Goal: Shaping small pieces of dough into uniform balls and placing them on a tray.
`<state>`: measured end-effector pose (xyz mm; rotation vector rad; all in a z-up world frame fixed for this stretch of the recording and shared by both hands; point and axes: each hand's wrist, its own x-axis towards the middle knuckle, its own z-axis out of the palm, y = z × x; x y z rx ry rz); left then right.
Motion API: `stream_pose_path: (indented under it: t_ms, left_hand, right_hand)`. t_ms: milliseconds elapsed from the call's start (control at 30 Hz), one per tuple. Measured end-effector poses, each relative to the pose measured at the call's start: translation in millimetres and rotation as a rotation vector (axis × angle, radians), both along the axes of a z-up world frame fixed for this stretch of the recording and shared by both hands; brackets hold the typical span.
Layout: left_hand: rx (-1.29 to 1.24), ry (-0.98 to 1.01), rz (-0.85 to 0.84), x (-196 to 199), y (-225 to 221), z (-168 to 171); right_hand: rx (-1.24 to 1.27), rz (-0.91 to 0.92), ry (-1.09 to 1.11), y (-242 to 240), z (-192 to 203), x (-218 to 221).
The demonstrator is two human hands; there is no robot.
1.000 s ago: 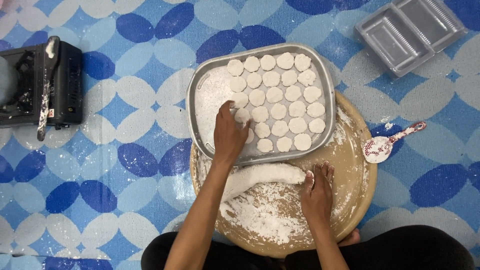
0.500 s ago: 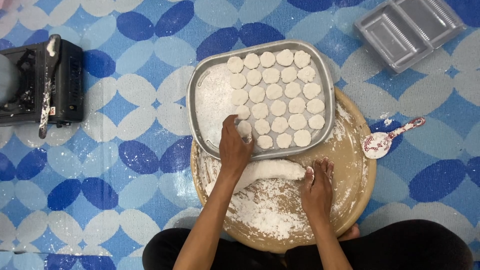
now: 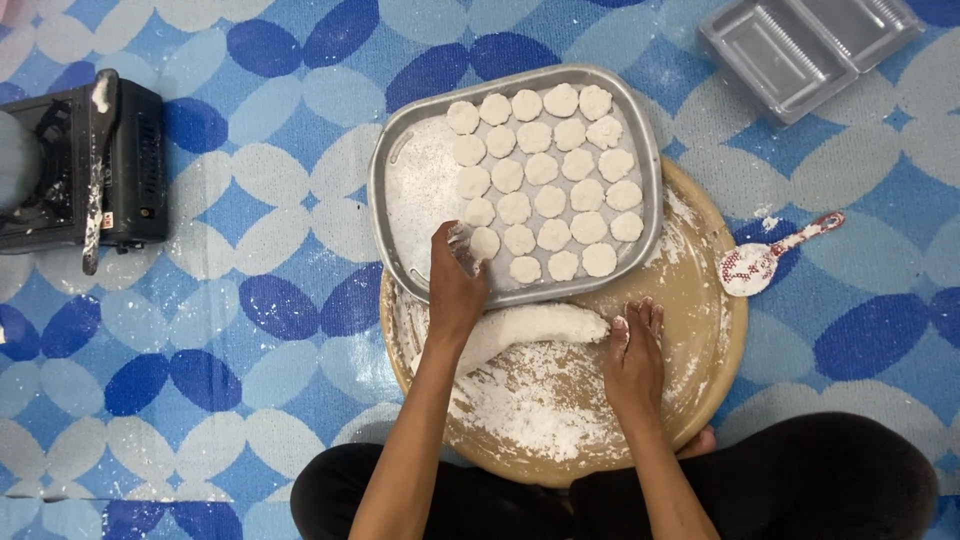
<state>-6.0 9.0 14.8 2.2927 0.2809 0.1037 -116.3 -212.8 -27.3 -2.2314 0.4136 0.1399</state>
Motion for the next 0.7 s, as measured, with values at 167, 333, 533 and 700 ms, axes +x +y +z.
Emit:
stream_pose_path:
  t_ms: [167, 333, 533, 700]
  left_hand:
    - [0.055, -0.067, -0.042, -6.0, 6.4, -3.5]
    - [0.223, -0.178, -0.119, -41.0, -9.7, 11.7]
    - [0.273, -0.323, -0.411, -94.9, -53.8, -53.9]
    - [0.604, -0.365, -0.721, -100.1, -88.7, -33.1]
  right_hand:
    - [0.067, 0.001, -0.004, -6.8, 14.4, 0.5]
    - [0.181, -0.076, 0.029, -24.0, 5.9, -8.0]
    - [0.164, 0.107, 0.046, -23.2, 20.3, -7.1]
    - [0.219, 0.182, 0.055, -21.8, 6.3, -7.1]
